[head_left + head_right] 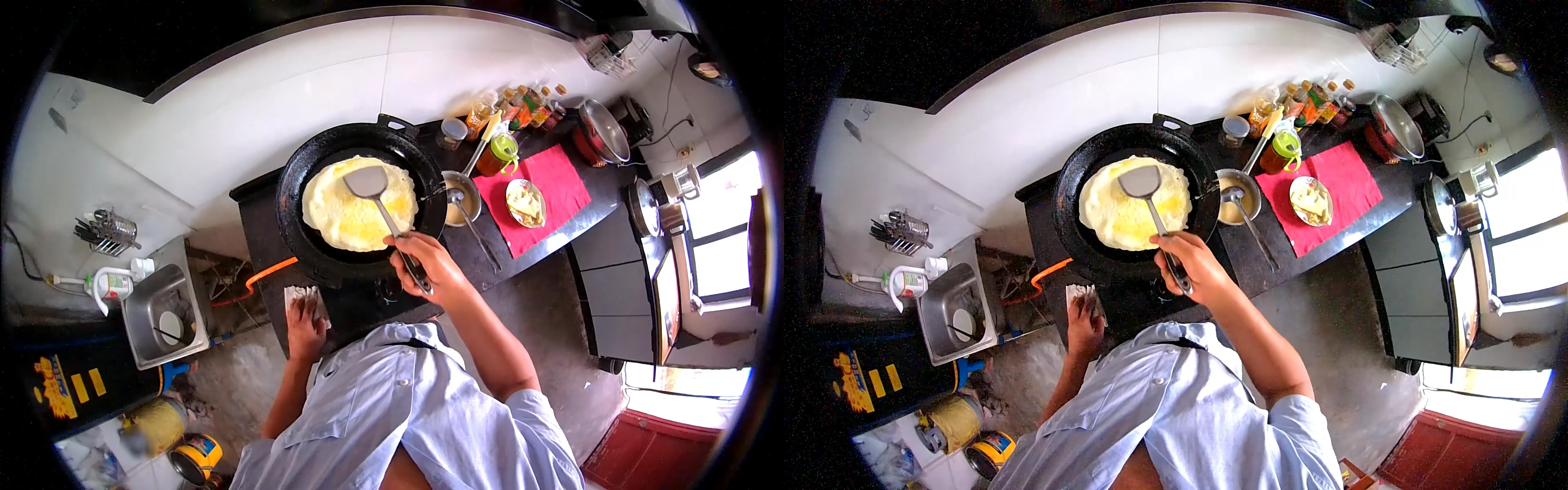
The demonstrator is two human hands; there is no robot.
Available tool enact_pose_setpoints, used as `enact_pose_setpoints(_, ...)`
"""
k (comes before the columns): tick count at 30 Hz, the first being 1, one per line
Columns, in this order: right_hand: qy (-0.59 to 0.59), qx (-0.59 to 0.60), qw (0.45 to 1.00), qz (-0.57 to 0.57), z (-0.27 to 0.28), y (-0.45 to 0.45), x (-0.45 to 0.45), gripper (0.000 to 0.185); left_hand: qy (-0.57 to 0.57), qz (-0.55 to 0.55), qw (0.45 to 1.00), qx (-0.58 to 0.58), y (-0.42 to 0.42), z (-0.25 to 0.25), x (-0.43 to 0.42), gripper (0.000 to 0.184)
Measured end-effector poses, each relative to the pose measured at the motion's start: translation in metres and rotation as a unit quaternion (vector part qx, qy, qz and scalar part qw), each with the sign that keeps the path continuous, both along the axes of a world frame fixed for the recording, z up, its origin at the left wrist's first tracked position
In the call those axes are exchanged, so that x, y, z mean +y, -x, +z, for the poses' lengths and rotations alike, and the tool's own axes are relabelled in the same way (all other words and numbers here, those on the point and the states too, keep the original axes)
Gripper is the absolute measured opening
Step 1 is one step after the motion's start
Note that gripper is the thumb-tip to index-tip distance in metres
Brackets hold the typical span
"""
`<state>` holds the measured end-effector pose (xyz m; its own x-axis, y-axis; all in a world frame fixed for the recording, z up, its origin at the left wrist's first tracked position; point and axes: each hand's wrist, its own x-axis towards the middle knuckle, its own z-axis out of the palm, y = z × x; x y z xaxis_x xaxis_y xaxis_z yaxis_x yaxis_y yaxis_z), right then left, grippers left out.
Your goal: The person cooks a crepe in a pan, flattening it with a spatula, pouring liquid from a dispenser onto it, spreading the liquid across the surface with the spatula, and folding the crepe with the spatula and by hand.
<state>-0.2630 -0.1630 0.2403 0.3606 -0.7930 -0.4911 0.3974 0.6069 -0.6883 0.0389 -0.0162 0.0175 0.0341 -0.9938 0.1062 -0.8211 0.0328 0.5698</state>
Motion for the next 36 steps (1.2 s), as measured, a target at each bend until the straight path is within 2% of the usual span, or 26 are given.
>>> enact_pose_setpoints(4,-0.026,0.004,1.000,-0.012,0.021,0.006,0.047,0.031,0.003,0.000,1.000,0.007,0.002,0.003,-0.001,0.055)
enact_pose_setpoints(7,-0.048,0.013,0.998,0.025,0.037,0.006,0.067,0.034,-0.024,-0.009,1.000,-0.007,0.001,0.008,-0.002,0.059)
enact_pose_setpoints(12,0.044,0.039,0.993,0.099,0.022,0.009,0.035,0.036,-0.025,-0.001,1.000,-0.001,0.005,0.018,-0.004,0.056)
enact_pose_setpoints(16,-0.001,-0.004,1.000,0.022,-0.006,0.017,0.004,0.033,-0.014,-0.005,1.000,0.004,0.002,0.005,-0.002,0.058)
enact_pose_setpoints(22,-0.020,0.052,0.998,-0.036,0.019,0.032,0.041,0.037,-0.007,-0.010,1.000,-0.002,0.000,0.001,-0.002,0.060)
enact_pose_setpoints(28,0.040,0.048,0.994,0.092,0.017,0.035,0.060,0.036,-0.008,-0.012,1.000,-0.007,0.003,0.006,-0.001,0.061)
enact_pose_setpoints(36,0.061,0.069,0.993,0.070,-0.006,0.048,0.034,0.036,-0.022,-0.005,1.000,0.000,-0.001,0.001,-0.001,0.060)
